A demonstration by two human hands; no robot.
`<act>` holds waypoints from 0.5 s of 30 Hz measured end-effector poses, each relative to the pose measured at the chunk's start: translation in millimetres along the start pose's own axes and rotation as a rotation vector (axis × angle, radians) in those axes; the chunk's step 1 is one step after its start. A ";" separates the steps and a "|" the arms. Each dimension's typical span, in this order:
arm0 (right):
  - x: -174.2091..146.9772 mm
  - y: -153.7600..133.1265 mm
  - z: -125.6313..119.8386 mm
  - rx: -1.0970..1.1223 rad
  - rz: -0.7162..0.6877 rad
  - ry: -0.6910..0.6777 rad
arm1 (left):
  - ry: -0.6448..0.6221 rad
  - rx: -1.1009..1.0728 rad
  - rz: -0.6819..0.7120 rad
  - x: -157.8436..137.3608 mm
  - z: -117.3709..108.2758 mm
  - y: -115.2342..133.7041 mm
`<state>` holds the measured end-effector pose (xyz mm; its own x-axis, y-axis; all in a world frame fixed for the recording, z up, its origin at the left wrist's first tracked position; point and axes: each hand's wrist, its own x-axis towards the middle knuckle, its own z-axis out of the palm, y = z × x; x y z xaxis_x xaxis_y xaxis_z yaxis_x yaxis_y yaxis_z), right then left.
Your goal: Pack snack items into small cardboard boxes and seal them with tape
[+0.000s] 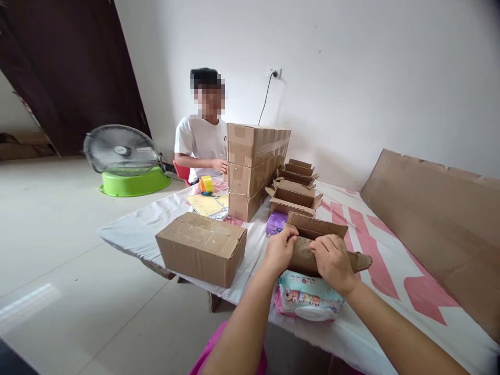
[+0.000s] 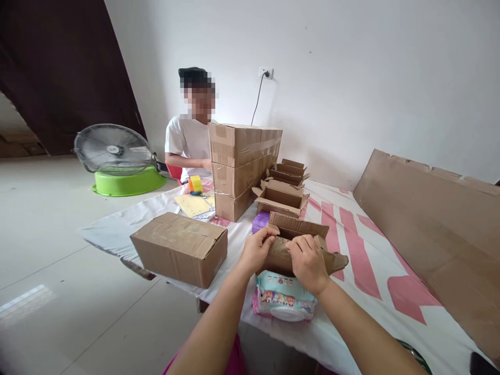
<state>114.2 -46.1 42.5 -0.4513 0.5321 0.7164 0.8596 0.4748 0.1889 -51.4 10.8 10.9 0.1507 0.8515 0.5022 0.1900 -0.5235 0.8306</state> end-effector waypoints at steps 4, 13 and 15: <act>-4.8 -15.9 -2.7 0.083 0.023 0.055 | 0.010 -0.015 0.009 0.3 0.4 -0.1; 16.5 1.7 3.8 -0.096 -0.329 -0.132 | -0.019 0.018 0.009 0.6 -1.4 -1.9; 18.7 8.5 1.4 -0.094 -0.408 -0.160 | -0.032 0.032 0.011 0.6 -1.2 -1.5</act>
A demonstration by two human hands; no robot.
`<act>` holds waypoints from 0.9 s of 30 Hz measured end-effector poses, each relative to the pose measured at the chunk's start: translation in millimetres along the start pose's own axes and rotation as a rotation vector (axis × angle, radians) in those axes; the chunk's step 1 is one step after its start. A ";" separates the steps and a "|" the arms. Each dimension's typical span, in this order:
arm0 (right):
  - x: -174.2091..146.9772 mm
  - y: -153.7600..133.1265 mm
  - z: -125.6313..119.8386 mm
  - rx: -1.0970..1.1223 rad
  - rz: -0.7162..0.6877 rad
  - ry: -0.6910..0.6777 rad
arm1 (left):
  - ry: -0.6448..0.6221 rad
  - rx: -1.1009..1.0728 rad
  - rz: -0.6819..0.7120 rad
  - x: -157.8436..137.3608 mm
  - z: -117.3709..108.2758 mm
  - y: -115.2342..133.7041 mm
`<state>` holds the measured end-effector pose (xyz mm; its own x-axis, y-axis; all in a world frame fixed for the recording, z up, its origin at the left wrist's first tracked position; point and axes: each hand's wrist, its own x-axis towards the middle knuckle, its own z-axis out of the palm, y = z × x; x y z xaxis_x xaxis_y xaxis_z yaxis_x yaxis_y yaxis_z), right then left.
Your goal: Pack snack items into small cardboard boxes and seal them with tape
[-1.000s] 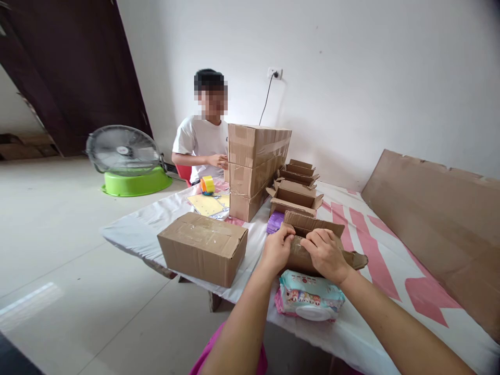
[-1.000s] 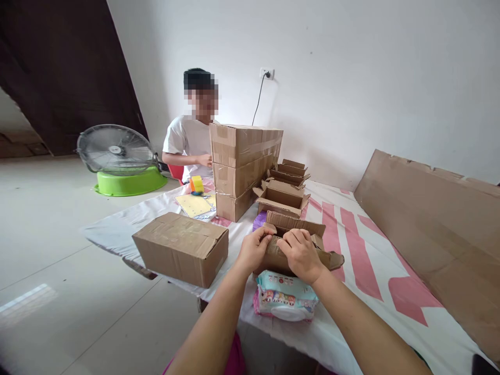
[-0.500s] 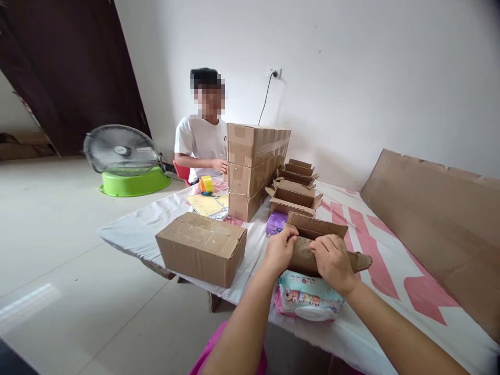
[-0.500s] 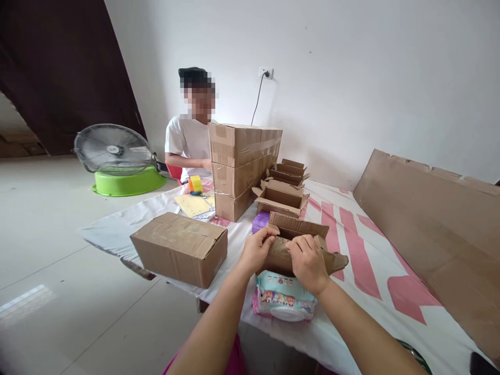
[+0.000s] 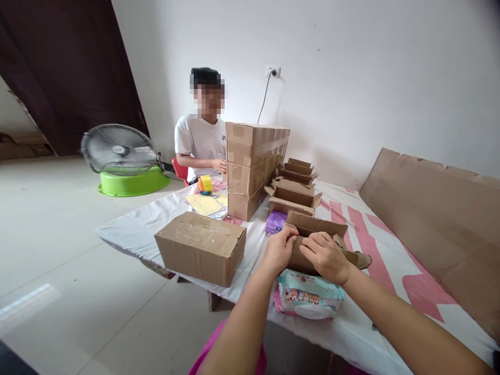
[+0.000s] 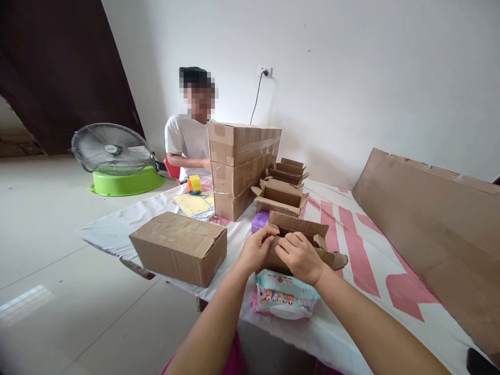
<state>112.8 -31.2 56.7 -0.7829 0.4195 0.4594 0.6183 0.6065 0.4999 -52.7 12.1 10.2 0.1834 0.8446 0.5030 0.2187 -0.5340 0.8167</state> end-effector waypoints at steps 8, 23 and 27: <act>-19.2 21.1 -8.5 0.055 -0.094 0.009 | -0.012 0.012 0.021 -0.1 1.1 -0.2; -44.9 25.6 -20.5 0.060 -0.068 -0.032 | -0.053 0.044 0.016 -1.7 1.6 3.9; -60.8 31.1 -22.2 0.062 -0.050 -0.003 | -0.012 0.048 0.000 0.6 -4.5 1.8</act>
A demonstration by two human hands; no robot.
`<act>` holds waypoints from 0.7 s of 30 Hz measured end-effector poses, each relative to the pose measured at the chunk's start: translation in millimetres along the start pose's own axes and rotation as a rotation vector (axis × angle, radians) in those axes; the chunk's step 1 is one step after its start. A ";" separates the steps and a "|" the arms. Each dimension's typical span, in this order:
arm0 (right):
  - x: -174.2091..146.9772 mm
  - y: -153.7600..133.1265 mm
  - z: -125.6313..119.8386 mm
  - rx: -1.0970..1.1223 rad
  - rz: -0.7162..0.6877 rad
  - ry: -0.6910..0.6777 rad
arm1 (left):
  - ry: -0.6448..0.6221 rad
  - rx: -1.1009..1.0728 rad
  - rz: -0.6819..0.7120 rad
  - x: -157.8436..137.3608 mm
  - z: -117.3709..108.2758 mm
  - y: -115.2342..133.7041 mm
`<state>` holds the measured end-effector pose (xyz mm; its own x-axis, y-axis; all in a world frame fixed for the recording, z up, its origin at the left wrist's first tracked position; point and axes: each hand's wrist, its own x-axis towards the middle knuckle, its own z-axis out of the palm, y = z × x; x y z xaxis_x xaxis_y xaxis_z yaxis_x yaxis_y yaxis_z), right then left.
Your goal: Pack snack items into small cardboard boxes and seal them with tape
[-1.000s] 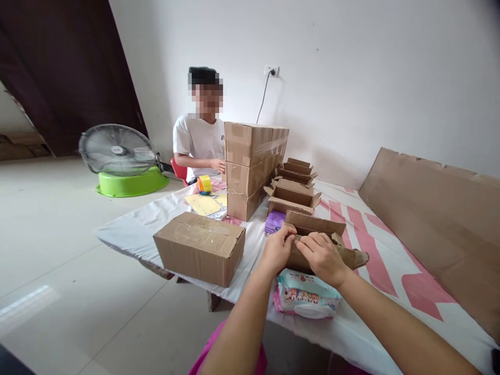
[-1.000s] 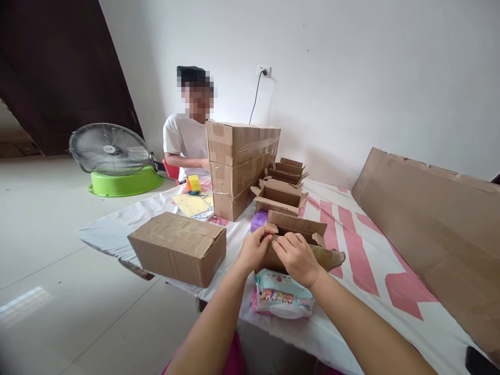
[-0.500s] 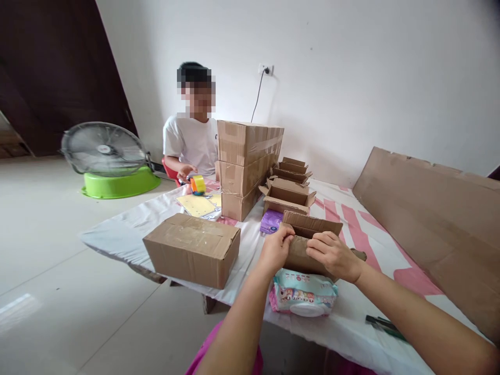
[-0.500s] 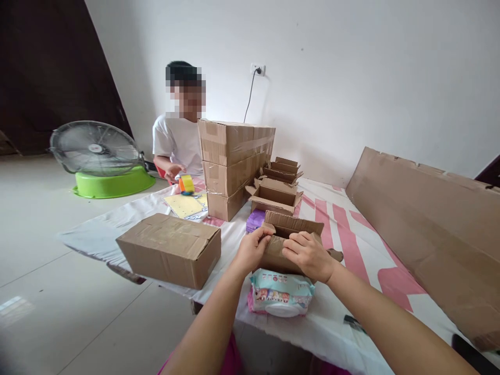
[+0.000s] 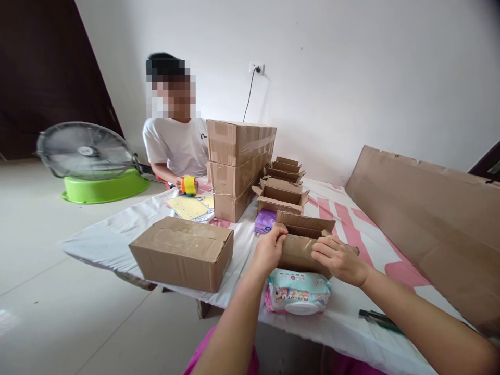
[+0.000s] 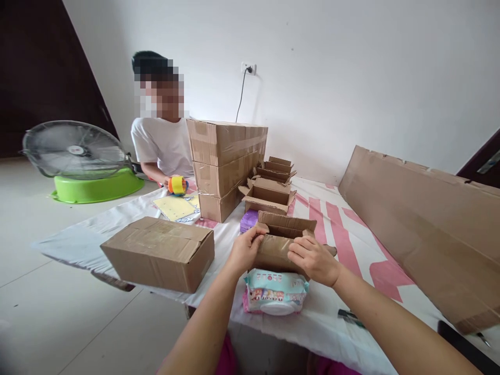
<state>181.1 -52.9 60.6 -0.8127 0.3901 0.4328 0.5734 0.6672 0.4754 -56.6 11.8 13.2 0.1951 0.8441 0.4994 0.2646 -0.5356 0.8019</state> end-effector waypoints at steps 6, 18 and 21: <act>-52.0 13.2 -16.5 -0.082 0.214 -0.015 | 0.029 -0.018 -0.013 1.6 -5.7 -4.8; -35.4 -38.8 -19.3 0.303 0.476 0.213 | 0.026 -0.012 -0.014 0.6 7.5 -1.9; -33.6 -48.7 -16.0 0.322 0.554 0.205 | 0.045 -0.018 -0.028 1.8 3.7 -3.0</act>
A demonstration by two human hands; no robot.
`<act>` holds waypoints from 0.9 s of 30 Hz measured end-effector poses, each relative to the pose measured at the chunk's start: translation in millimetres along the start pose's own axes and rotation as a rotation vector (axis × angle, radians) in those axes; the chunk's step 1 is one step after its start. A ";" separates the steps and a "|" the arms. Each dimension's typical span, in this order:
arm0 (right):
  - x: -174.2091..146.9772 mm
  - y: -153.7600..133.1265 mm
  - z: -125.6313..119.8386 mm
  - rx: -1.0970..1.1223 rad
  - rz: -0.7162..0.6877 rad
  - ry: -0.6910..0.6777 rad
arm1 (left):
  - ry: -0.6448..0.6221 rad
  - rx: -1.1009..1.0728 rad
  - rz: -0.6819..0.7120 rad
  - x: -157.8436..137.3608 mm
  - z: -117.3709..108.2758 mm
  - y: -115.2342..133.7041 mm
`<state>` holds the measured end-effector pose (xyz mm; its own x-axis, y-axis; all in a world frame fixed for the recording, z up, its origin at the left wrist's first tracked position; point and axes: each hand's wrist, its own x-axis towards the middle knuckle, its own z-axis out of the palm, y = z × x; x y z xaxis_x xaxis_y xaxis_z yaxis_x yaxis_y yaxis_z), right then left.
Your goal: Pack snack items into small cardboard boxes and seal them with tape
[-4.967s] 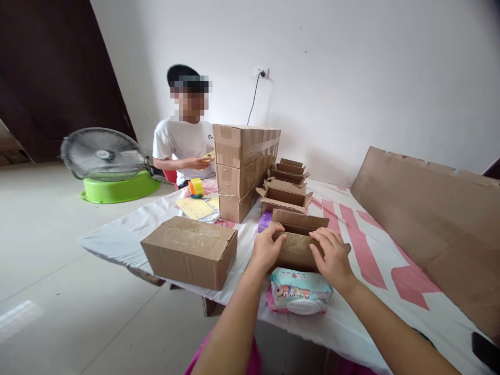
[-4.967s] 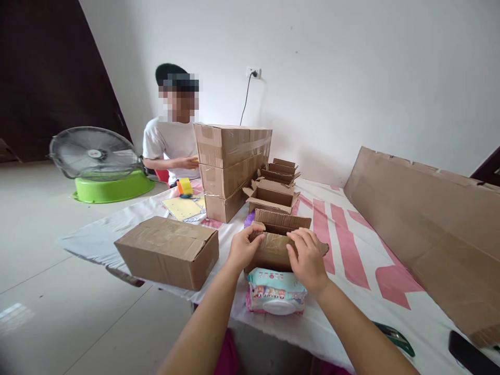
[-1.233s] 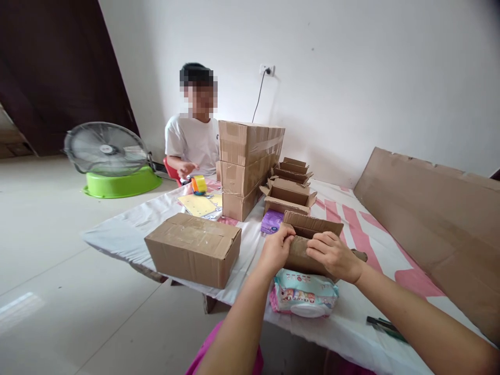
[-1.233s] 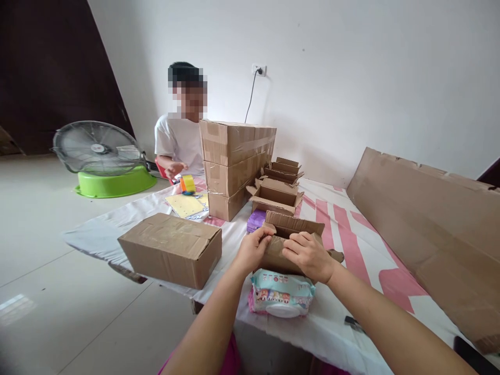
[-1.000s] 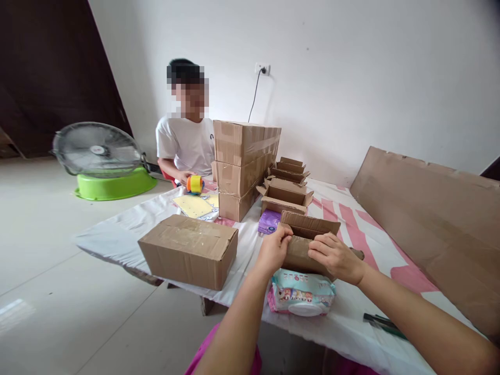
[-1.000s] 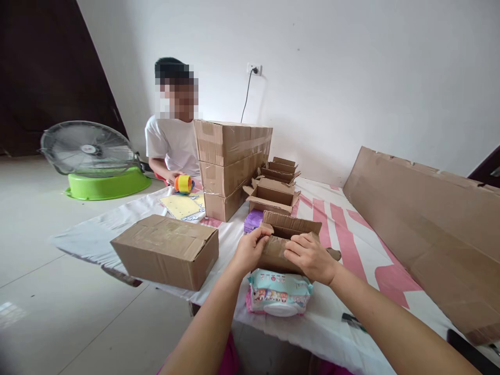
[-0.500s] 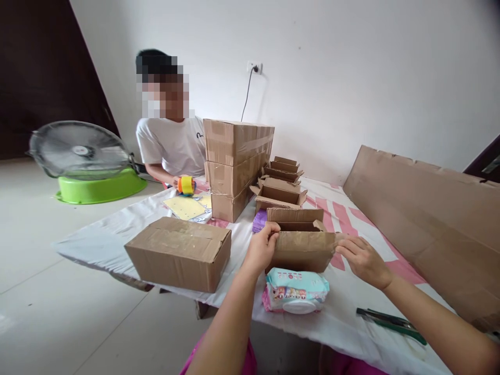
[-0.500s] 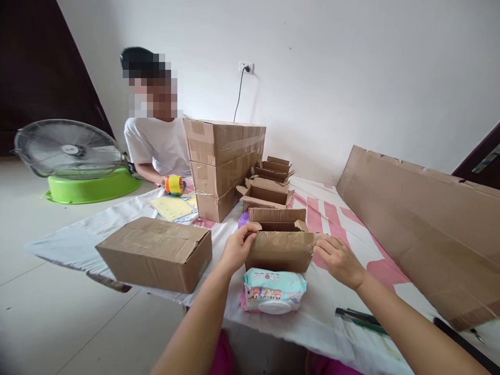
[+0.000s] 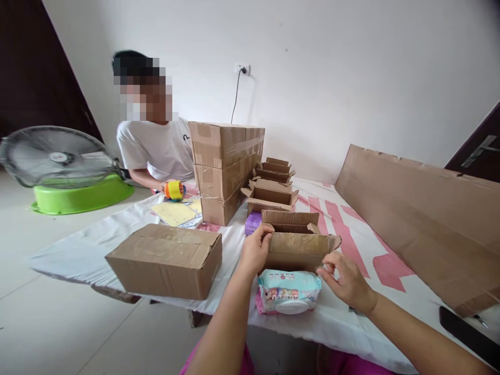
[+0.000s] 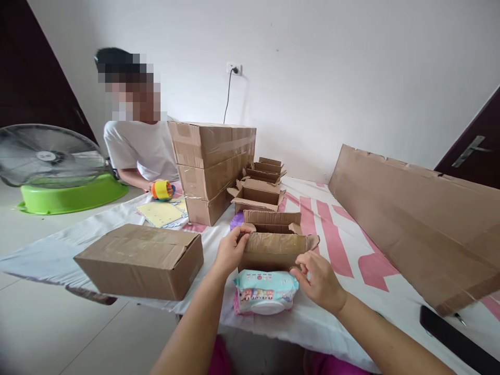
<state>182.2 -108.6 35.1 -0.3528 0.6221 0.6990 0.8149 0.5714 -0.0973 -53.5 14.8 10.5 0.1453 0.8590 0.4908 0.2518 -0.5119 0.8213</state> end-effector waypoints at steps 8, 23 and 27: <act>9.3 -2.1 1.9 -0.085 0.101 -0.054 | 0.004 0.029 0.006 -1.0 0.8 -1.1; 79.3 -3.2 46.1 -0.346 0.025 -0.013 | -0.037 0.045 0.011 -4.0 5.2 10.9; 80.0 -1.4 45.7 -0.454 -0.133 -0.007 | -0.039 0.038 0.007 -4.2 4.7 11.7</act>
<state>131.8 -35.2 58.8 -0.4695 0.5635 0.6797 0.8806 0.3552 0.3137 -46.6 5.3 16.7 0.1840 0.8555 0.4839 0.2867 -0.5176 0.8062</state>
